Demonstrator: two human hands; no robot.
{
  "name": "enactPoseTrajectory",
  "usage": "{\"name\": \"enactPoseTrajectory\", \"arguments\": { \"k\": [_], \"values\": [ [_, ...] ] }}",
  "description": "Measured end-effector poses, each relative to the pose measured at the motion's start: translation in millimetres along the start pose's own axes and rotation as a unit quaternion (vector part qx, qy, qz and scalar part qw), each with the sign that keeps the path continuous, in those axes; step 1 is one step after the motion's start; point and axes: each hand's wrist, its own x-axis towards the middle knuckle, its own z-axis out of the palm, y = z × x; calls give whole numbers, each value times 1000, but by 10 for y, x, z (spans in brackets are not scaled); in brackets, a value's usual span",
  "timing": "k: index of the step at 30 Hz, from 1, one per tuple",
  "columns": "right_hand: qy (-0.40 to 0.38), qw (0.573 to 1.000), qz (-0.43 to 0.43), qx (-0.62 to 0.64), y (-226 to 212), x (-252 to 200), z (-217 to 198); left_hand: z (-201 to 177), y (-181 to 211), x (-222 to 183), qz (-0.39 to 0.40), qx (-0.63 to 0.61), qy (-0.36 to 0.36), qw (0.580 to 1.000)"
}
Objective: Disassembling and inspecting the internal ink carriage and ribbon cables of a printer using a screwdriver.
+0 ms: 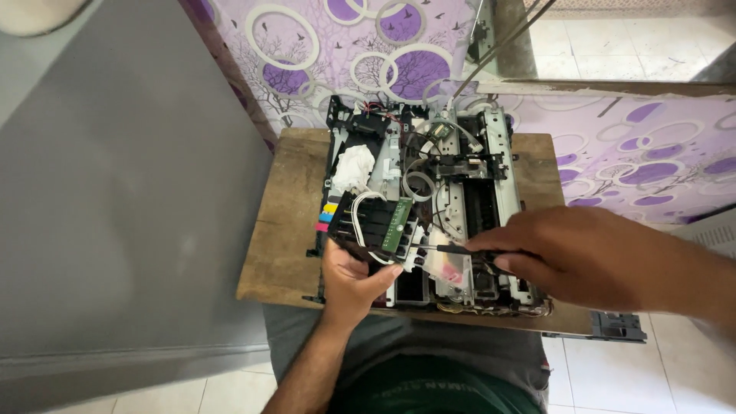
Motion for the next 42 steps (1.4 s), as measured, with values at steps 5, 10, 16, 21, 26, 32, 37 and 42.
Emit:
{"name": "enactPoseTrajectory", "arguments": {
  "k": [5, 10, 16, 21, 26, 32, 37, 42],
  "values": [
    [12, 996, 30, 79, 328, -151, 186, -58, 67, -11, -6, 26, -8, 1000],
    [240, 827, 108, 496, 1027, -277, 878, -65, 45, -39, 8, 110, 16, 994],
    [306, 764, 248, 511, 1017, -40, 1544, -9, 213, -25, -11, 116, -7, 993],
    [290, 815, 262, 427, 1020, 240, 1767, -17, 315, 29, 12, 195, 19, 981],
    [226, 873, 315, 296, 806, 421, 1599, 68, 493, 156, 17, 118, 20, 993],
    [304, 893, 242, 229, 852, 600, 1777, 16, 615, 257, 34, 160, -20, 986],
    [294, 880, 255, 272, 661, 480, 1628, -46, 624, 319, 30, 229, -23, 973],
    [337, 868, 204, 301, 799, 502, 1831, 19, 659, 340, 2, 223, -18, 975]
  ]
}}
